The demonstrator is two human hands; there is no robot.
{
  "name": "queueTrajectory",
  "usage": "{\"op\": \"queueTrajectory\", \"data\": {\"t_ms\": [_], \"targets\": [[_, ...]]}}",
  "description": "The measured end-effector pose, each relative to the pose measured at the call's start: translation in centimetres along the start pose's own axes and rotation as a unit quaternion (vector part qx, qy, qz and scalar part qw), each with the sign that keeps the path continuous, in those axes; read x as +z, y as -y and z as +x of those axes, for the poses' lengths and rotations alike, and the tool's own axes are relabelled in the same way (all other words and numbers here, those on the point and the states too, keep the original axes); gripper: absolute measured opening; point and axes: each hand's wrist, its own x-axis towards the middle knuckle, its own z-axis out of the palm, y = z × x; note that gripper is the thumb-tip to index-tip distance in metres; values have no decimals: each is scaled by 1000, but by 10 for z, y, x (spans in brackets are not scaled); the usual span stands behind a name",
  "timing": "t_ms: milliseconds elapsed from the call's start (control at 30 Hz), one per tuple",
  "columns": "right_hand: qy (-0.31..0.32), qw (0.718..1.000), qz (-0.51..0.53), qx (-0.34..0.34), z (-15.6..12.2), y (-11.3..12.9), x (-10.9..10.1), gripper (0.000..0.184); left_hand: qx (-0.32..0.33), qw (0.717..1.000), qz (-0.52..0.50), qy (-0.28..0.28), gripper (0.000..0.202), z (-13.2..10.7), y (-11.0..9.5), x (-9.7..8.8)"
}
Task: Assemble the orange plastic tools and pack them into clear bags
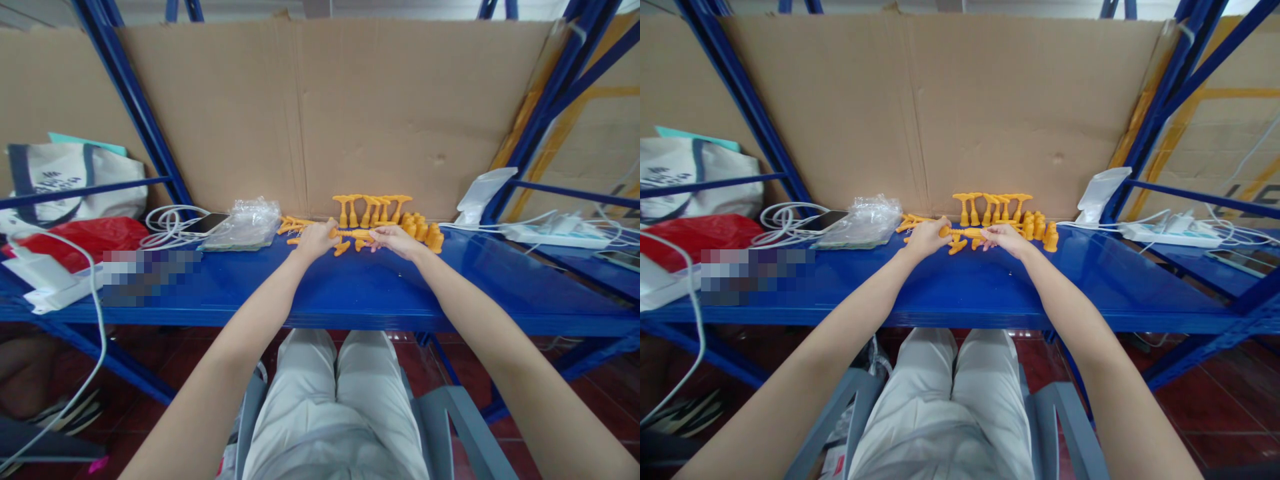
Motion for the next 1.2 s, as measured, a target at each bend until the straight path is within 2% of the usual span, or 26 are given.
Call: {"op": "queueTrajectory", "data": {"t_ms": [300,467,567,667,767,833,900,967,1067,1200], "targets": [[-1,999,44,20,-1,1,0,22,2,999,38,-2,33,-2,-2,3],[-11,998,66,14,3,-3,3,21,15,999,34,-39,40,0,1,9],[-60,996,64,-13,11,-8,1,25,47,995,19,-85,55,2,1,13],[-160,985,10,-59,19,-16,-9,32,79,993,10,-85,64,2,3,19],[-274,949,-127,-89,21,-23,-27,40,82,996,22,-17,59,2,9,27],[-315,906,-263,-103,17,-24,-36,41,79,995,33,53,54,3,15,34],[-312,862,-386,-100,11,-22,-40,40,70,991,31,108,54,4,21,39],[-289,831,-469,-78,5,-17,-36,40,60,989,25,134,55,5,25,42],[-257,803,-536,-46,0,-8,-24,40,62,988,27,139,53,8,28,44],[-231,778,-582,-37,1,-4,-10,35,78,988,25,134,46,11,30,45]]}}
